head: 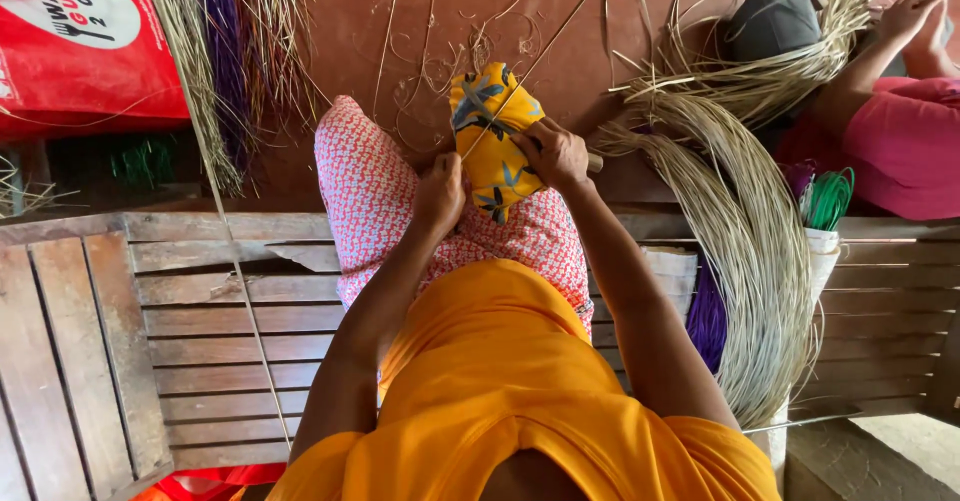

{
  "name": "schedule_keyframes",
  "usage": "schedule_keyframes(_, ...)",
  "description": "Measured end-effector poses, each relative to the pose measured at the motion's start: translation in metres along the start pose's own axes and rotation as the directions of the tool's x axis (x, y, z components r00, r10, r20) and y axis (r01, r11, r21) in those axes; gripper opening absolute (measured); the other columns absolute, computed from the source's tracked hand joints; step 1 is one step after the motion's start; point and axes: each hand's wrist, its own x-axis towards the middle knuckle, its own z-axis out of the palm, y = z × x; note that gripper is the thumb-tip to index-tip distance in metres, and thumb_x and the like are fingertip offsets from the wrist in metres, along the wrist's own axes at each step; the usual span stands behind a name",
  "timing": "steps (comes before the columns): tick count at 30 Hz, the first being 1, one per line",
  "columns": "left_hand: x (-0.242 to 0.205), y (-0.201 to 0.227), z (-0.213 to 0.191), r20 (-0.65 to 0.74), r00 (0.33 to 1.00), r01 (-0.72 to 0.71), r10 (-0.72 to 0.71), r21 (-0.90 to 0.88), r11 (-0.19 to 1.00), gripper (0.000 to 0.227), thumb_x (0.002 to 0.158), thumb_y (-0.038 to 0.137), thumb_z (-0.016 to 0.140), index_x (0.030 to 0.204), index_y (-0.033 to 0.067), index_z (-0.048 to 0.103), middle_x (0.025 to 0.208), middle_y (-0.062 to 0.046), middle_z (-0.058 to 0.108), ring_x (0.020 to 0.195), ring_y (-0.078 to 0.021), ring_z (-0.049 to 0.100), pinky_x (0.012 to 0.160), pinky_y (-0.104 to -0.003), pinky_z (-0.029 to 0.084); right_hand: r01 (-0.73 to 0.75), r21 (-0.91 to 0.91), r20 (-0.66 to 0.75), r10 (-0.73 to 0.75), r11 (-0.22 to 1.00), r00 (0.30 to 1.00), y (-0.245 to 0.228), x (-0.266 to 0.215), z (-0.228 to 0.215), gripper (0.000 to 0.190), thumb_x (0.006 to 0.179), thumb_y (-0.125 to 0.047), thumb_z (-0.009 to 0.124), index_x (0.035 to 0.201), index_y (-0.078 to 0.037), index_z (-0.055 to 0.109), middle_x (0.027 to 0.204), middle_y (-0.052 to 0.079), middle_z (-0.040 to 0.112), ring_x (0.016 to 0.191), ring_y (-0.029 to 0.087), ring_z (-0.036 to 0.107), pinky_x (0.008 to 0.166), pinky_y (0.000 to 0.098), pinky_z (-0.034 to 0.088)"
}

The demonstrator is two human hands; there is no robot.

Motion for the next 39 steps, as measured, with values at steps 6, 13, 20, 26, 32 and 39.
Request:
schedule_keyframes(6, -0.047, -0.004, -0.029, 0.073, 0.993, 0.111, -0.097, -0.211, 0.971, 0.010, 0.101, 0.009, 0.050, 0.109, 0.0030, 0.050, 0.087, -0.020, 0.063, 0.064, -0.0426, 0.071, 0.051, -0.053, 0.057, -0.035, 0.001, -0.019, 0.035, 0.999, 0.999, 0.006, -0.002, 0.001, 0.032, 0.099, -0.049, 0.070, 0.087, -0.020, 0.065, 0.084, 0.002, 0.065, 0.075, 0.034, 0.071, 0.063, 0.0442, 0.055)
schedule_keyframes(13, -0.116, -0.023, -0.066, 0.150, 0.974, 0.207, -0.171, -0.277, 0.938, 0.009, 0.104, 0.018, 0.048, 0.111, 0.0135, 0.051, 0.089, -0.017, 0.061, 0.071, -0.0452, 0.070, 0.059, -0.057, 0.057, -0.063, -0.002, -0.013, 0.063, 0.998, 0.998, 0.007, -0.002, 0.001, 0.031, 0.098, -0.051, 0.071, 0.087, -0.023, 0.065, 0.085, 0.000, 0.066, 0.075, 0.033, 0.071, 0.063, 0.0432, 0.055)
schedule_keyframes(20, -0.197, -0.041, -0.120, 0.099, 0.992, -0.076, 0.079, -0.026, 0.997, 0.012, 0.096, -0.003, 0.055, 0.100, 0.0088, 0.058, 0.090, -0.010, 0.060, 0.074, -0.0282, 0.070, 0.066, -0.034, 0.059, -0.093, 0.045, -0.012, 0.094, 0.995, 0.996, 0.018, -0.004, 0.000, 0.028, 0.098, -0.046, 0.073, 0.089, -0.020, 0.067, 0.085, 0.003, 0.066, 0.078, 0.036, 0.070, 0.065, 0.0449, 0.055)
schedule_keyframes(26, -0.269, -0.056, -0.198, 0.077, 0.970, 0.241, -0.232, -0.454, 0.858, 0.012, 0.095, -0.002, 0.063, 0.101, 0.0068, 0.068, 0.081, -0.014, 0.067, 0.075, -0.0350, 0.072, 0.067, -0.037, 0.058, -0.126, 0.034, -0.023, 0.126, 0.992, 0.992, 0.040, -0.008, 0.007, 0.026, 0.098, -0.045, 0.074, 0.091, -0.021, 0.068, 0.086, 0.005, 0.066, 0.080, 0.038, 0.070, 0.066, 0.0479, 0.054)
schedule_keyframes(32, -0.327, -0.091, -0.235, 0.210, 0.844, 0.534, -0.494, -0.406, 0.741, 0.011, 0.100, 0.010, 0.062, 0.091, 0.0114, 0.066, 0.072, -0.007, 0.067, 0.053, -0.0181, 0.060, 0.052, -0.037, 0.048, -0.240, 0.143, 0.022, 0.239, 0.960, 0.971, 0.078, -0.010, 0.024, 0.025, 0.099, -0.035, 0.071, 0.089, -0.013, 0.067, 0.081, 0.007, 0.067, 0.071, 0.032, 0.066, 0.062, 0.0482, 0.047)
schedule_keyframes(39, -0.255, -0.073, -0.194, 0.645, 0.644, 0.739, -0.412, -0.663, 0.118, 0.009, 0.097, 0.016, 0.068, 0.094, 0.0079, 0.070, 0.060, -0.005, 0.056, 0.044, -0.0085, 0.045, 0.041, -0.026, 0.042, -0.448, 0.876, 0.288, 0.550, 0.180, 0.784, -0.016, 0.031, -0.040, 0.037, 0.092, -0.028, 0.080, 0.106, 0.001, 0.062, 0.083, 0.019, 0.071, 0.040, 0.013, 0.051, 0.037, 0.0278, 0.047)
